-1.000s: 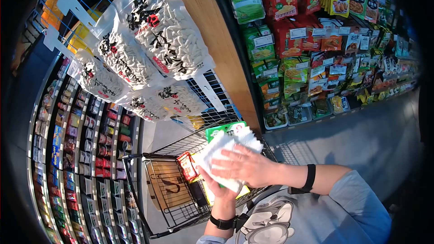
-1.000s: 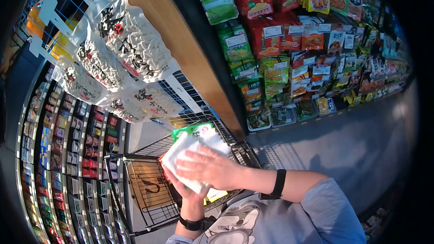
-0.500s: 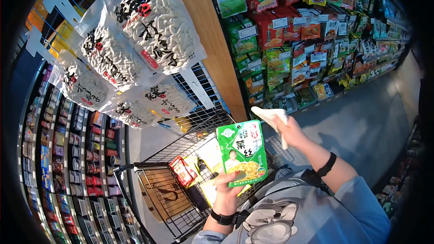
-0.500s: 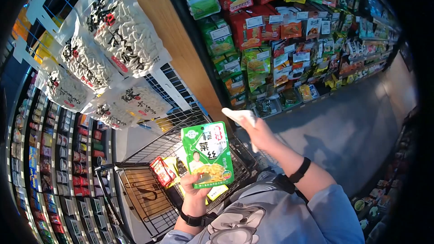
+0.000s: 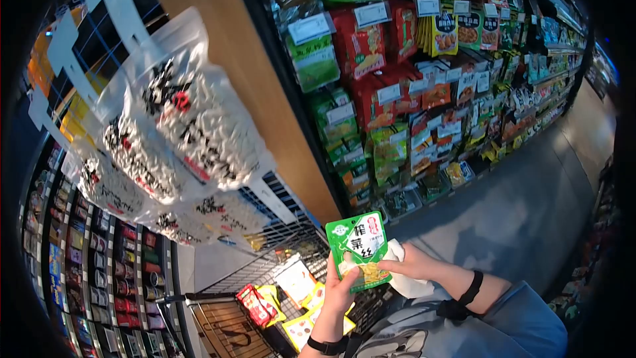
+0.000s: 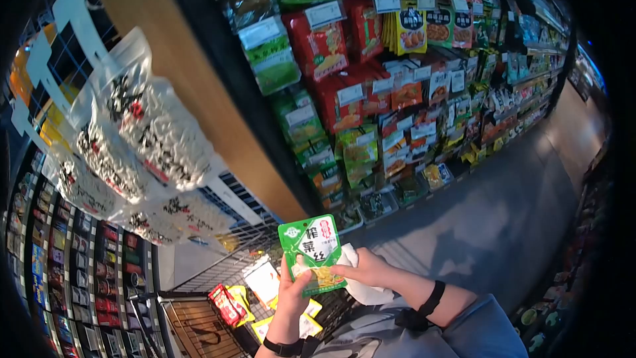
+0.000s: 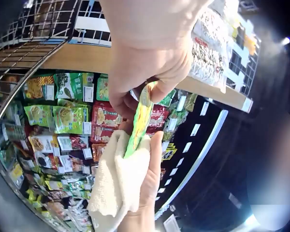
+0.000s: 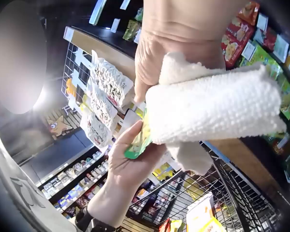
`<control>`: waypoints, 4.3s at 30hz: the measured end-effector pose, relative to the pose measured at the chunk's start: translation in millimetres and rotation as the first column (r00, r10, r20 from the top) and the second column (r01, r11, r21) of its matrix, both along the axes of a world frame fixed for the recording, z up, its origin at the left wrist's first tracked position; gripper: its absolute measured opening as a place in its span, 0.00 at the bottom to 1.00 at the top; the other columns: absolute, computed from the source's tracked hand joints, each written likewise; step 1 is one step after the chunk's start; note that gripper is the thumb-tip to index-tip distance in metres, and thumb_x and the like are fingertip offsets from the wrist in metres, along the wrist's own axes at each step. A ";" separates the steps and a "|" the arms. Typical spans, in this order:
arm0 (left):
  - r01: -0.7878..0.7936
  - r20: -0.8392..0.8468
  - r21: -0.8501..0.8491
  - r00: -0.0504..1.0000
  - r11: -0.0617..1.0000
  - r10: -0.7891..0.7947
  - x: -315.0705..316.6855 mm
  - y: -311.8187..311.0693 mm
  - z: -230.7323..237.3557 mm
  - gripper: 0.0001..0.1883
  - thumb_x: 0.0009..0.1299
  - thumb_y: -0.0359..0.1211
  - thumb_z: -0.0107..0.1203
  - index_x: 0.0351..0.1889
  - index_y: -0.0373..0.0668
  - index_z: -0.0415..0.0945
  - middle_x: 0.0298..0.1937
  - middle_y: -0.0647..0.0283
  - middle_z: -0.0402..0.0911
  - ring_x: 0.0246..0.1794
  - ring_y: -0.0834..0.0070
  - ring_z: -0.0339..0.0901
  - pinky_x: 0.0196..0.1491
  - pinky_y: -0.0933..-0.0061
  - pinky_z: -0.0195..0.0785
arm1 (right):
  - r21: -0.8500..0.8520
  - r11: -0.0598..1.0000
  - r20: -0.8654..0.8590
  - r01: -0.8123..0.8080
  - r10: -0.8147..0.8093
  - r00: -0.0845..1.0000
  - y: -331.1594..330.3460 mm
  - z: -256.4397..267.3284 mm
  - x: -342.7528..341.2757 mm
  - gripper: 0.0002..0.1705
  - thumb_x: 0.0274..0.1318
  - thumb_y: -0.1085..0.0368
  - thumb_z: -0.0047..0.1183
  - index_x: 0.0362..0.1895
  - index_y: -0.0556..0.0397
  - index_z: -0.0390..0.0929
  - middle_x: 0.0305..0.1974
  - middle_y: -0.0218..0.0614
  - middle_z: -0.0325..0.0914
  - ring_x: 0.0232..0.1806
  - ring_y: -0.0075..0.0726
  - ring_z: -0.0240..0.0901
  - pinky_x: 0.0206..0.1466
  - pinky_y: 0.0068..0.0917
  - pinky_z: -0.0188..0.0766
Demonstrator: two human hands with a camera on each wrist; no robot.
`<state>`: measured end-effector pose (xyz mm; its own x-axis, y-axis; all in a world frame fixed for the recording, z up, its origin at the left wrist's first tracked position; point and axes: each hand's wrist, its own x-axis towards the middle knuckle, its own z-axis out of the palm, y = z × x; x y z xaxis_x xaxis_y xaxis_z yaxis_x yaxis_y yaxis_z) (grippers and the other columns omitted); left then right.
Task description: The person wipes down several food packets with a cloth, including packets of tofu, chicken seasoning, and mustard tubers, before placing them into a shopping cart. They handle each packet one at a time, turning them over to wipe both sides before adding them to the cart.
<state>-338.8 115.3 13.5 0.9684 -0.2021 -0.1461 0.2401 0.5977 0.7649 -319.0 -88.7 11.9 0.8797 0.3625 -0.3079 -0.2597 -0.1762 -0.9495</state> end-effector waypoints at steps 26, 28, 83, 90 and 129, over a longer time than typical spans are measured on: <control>-0.459 0.353 0.598 0.887 0.657 0.298 275.1 -98.9 15.1 0.39 0.63 0.16 0.48 0.72 0.45 0.45 0.63 0.59 0.62 0.59 0.72 0.64 0.53 0.75 0.65 | -0.218 0.972 0.615 0.092 0.063 0.786 -72.0 -9.9 323.9 0.18 0.52 0.54 0.58 0.31 0.59 0.76 0.21 0.50 0.76 0.25 0.56 0.75 0.28 0.45 0.70; -0.477 0.358 0.582 0.878 0.658 0.319 279.7 -101.2 15.7 0.39 0.63 0.16 0.48 0.72 0.45 0.45 0.64 0.58 0.61 0.60 0.72 0.63 0.54 0.75 0.65 | -0.167 0.983 0.584 0.079 0.034 0.811 -69.2 -11.2 329.7 0.18 0.52 0.55 0.58 0.31 0.59 0.76 0.21 0.50 0.76 0.25 0.56 0.75 0.28 0.44 0.70; -0.370 -0.444 0.617 0.564 0.694 0.696 -63.3 80.8 -131.3 0.19 0.69 0.36 0.53 0.57 0.46 0.71 0.48 0.68 0.76 0.47 0.79 0.71 0.47 0.73 0.66 | -0.254 0.921 0.421 -0.296 0.381 0.823 -11.8 8.7 159.9 0.12 0.46 0.69 0.60 0.37 0.60 0.78 0.31 0.41 0.79 0.33 0.33 0.76 0.39 0.29 0.71; -0.049 -0.271 0.926 0.607 0.375 0.747 -61.5 162.6 -258.9 0.31 0.58 0.39 0.63 0.58 0.39 0.69 0.49 0.50 0.78 0.52 0.60 0.75 0.56 0.64 0.67 | -0.325 0.914 0.361 -0.241 0.356 0.862 16.7 13.1 87.8 0.14 0.46 0.68 0.60 0.38 0.61 0.77 0.31 0.40 0.80 0.32 0.31 0.77 0.39 0.27 0.72; -0.393 0.012 -0.547 0.880 0.739 0.476 -130.2 103.1 25.3 0.49 0.57 0.64 0.53 0.69 0.44 0.52 0.67 0.50 0.60 0.65 0.53 0.61 0.65 0.49 0.57 | -0.631 0.658 0.741 -0.412 0.668 -0.069 176.1 38.8 -88.8 0.39 0.44 0.61 0.54 0.66 0.38 0.62 0.69 0.27 0.56 0.69 0.34 0.54 0.65 0.55 0.45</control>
<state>-469.0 218.5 38.8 0.9703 0.2417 -0.0006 -0.2291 0.9205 0.3165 -407.9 87.4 50.7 0.0702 0.9331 0.3526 0.9532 0.0414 -0.2994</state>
